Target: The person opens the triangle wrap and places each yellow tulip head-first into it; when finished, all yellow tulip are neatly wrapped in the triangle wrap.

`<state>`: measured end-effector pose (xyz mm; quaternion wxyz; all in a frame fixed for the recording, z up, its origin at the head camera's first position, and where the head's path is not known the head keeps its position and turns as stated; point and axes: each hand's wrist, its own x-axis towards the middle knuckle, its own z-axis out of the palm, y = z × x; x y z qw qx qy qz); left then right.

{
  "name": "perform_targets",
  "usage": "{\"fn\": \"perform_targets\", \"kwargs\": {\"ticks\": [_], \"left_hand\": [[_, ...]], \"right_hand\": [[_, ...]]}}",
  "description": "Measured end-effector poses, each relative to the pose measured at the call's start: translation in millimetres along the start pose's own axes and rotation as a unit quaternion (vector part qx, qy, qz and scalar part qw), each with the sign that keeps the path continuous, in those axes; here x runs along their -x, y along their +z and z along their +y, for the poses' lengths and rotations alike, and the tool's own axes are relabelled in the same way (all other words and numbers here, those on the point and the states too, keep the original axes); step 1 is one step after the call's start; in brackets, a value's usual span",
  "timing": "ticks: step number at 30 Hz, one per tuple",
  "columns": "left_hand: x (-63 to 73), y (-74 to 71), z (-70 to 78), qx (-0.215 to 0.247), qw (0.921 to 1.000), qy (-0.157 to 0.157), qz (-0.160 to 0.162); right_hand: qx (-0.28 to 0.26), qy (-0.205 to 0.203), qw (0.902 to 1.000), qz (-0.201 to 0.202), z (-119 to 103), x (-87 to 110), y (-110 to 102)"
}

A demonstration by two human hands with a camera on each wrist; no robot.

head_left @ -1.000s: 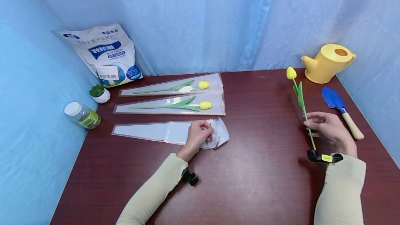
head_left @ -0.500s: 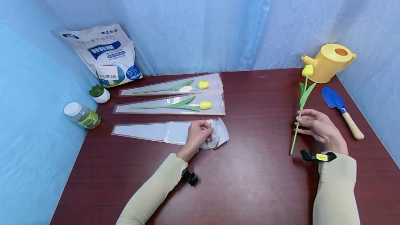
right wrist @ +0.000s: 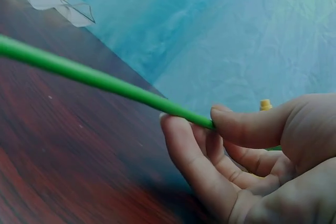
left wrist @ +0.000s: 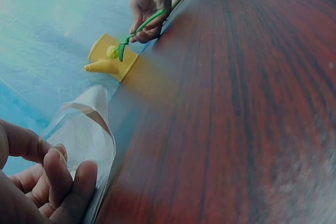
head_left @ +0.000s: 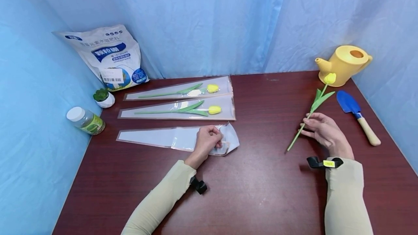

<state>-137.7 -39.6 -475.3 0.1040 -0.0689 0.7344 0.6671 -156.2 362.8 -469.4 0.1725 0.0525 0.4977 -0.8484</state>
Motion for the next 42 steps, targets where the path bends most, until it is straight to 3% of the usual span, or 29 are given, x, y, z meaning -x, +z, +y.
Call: {"fn": "perform_targets", "kwargs": {"ticks": [10,30,42], "left_hand": [[-0.5,0.2,1.4,-0.004,1.0,0.002,-0.001],[-0.9,0.4,0.6,0.009,0.9999,0.006,-0.007],[0.1,-0.2,0.3,0.01,0.9999,0.009,-0.007]], "right_hand": [[-0.091,-0.019,0.9957,-0.005,10,-9.8,14],[-0.177,-0.044,0.976,0.118,22,-22.2,53],[-0.216,-0.067,0.9616,0.156,33,-29.5,72]]}}
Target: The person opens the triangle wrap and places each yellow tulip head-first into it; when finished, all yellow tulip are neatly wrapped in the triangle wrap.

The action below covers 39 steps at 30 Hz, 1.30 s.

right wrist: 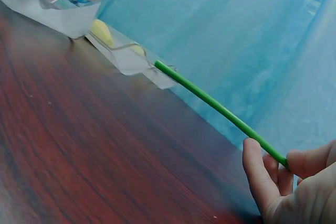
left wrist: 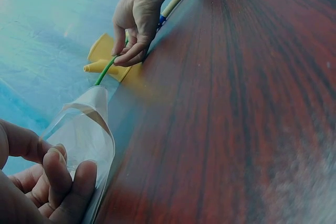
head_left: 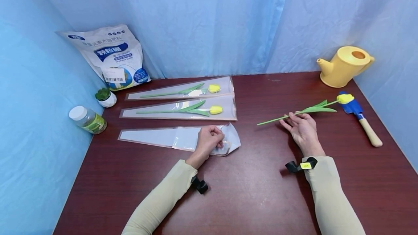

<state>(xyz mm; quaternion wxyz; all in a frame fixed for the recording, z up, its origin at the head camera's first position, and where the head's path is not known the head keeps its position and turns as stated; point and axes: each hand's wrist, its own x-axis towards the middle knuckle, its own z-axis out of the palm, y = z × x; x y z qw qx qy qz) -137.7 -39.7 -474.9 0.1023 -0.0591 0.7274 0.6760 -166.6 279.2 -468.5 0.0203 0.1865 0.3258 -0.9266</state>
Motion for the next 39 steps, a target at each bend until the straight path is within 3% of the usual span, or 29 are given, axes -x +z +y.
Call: {"fn": "perform_targets", "kwargs": {"ticks": [14,23,39], "left_hand": [[-0.4,0.2,-0.5,-0.004,1.0,-0.004,-0.001],[-0.8,0.3,-2.0,-0.001,1.0,-0.003,0.001],[-2.0,0.3,-2.7,-0.012,0.9999,-0.009,0.004]], "right_hand": [[-0.009,-0.03,0.9982,0.052,28,1.6,20],[-0.039,-0.038,0.9957,0.075,32,3.1,22],[-0.02,-0.05,0.9943,0.092,44,23.0,21]]}}
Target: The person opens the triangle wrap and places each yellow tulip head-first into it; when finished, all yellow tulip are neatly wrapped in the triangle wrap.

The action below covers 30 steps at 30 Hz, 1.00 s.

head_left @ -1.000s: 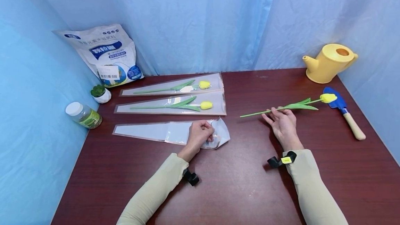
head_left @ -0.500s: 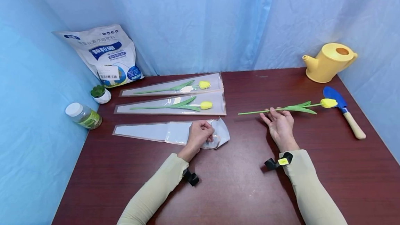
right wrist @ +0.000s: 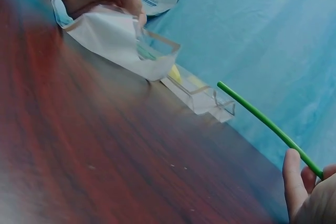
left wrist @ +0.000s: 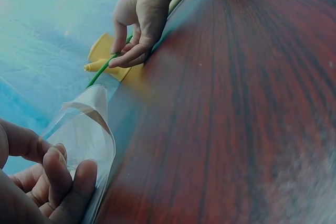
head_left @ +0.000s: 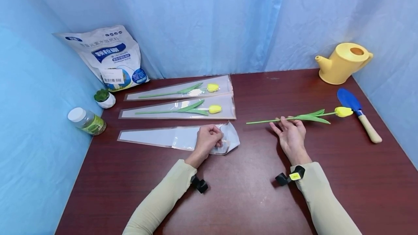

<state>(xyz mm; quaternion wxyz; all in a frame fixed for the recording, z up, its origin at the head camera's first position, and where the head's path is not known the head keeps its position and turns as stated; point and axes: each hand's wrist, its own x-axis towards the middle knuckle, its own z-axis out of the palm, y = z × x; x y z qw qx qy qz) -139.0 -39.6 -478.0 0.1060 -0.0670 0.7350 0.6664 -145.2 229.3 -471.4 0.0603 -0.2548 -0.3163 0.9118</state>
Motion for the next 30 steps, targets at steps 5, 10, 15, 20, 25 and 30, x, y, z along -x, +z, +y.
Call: {"fn": "perform_targets", "kwargs": {"ticks": [5,10,15,20,25,30], "left_hand": [[-0.1,-0.5,1.6,0.0,1.0,-0.002,-0.001],[1.1,-0.3,1.2,0.003,1.0,-0.002,-0.003],[1.9,0.0,1.3,0.005,1.0,0.002,-0.004],[3.3,0.5,3.3,0.005,1.0,-0.001,-0.001],[4.7,1.6,5.5,0.012,0.9999,0.001,0.003],[7.3,3.0,8.8,0.006,0.9997,0.02,0.014]], "right_hand": [[-0.008,0.003,0.9999,0.006,4,6.7,-1],[-0.003,-0.001,1.0,0.007,12,16.3,-1],[0.003,-0.002,1.0,0.007,20,26.9,0],[0.017,-0.028,0.9995,0.002,27,37.9,5],[0.055,-0.075,0.9956,-0.005,36,46.2,10],[0.075,-0.122,0.9896,-0.016,47,49.3,15]]}}
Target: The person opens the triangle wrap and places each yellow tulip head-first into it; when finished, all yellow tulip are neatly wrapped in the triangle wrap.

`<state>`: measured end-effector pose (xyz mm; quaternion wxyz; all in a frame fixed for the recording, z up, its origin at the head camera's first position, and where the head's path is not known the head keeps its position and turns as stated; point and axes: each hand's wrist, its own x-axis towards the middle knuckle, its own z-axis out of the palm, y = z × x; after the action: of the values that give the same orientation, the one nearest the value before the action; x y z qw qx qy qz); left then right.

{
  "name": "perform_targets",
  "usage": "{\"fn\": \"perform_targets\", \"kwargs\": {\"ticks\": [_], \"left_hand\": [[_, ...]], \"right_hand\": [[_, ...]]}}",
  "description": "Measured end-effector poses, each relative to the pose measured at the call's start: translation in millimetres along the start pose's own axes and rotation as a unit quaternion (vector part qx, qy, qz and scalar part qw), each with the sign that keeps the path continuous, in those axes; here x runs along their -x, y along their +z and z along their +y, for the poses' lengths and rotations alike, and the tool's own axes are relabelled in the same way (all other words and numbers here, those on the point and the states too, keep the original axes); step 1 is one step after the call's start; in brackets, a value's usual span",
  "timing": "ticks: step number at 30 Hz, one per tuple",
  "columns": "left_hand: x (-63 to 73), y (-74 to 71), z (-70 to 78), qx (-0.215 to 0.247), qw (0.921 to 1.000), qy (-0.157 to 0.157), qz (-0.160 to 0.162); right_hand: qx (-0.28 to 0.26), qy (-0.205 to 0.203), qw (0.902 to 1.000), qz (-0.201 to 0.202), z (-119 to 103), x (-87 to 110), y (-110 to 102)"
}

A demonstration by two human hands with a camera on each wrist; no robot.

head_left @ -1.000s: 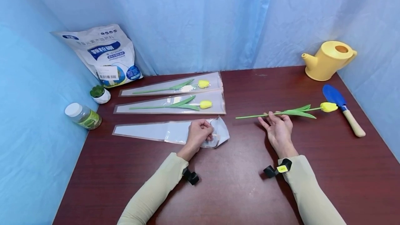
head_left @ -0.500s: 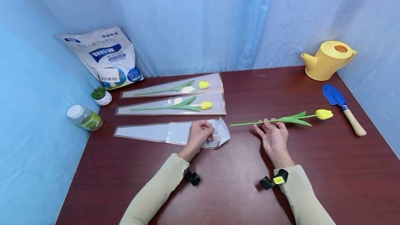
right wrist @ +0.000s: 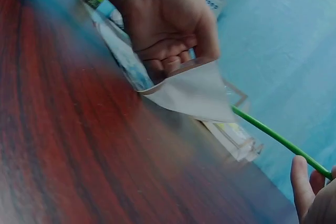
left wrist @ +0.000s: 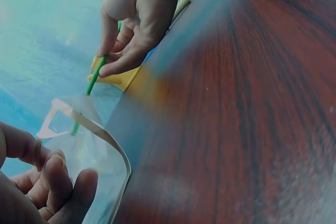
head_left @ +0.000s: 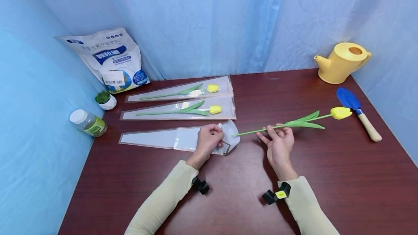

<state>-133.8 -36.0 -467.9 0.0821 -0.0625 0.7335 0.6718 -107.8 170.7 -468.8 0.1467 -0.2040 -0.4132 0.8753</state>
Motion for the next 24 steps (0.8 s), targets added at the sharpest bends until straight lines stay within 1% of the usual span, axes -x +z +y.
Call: {"fn": "perform_targets", "kwargs": {"ticks": [4,8,11,13,15,20,24], "left_hand": [[3.0,0.7,3.1,-0.013,0.9997,0.022,0.003],[6.7,1.6,5.7,-0.055,0.9962,0.066,0.013],[8.9,3.0,6.6,-0.107,0.9878,0.109,0.029],[10.5,4.2,7.5,-0.137,0.9805,0.135,0.041],[12.4,5.4,8.6,-0.159,0.9736,0.156,0.051],[16.4,7.7,10.0,-0.181,0.9615,0.197,0.063],[17.1,9.0,8.8,-0.194,0.9519,0.227,0.069]], "right_hand": [[0.003,-0.04,0.9992,-0.006,8,2.8,4],[0.002,-0.066,0.9978,-0.011,16,5.1,8],[-0.001,-0.077,0.997,-0.009,21,6.7,11],[-0.002,-0.08,0.9968,-0.006,23,8.2,14],[-0.003,-0.082,0.9966,-0.005,25,9.6,15],[-0.004,-0.086,0.9962,-0.007,31,13.9,19],[0.015,-0.087,0.996,-0.015,35,18.5,22]]}}
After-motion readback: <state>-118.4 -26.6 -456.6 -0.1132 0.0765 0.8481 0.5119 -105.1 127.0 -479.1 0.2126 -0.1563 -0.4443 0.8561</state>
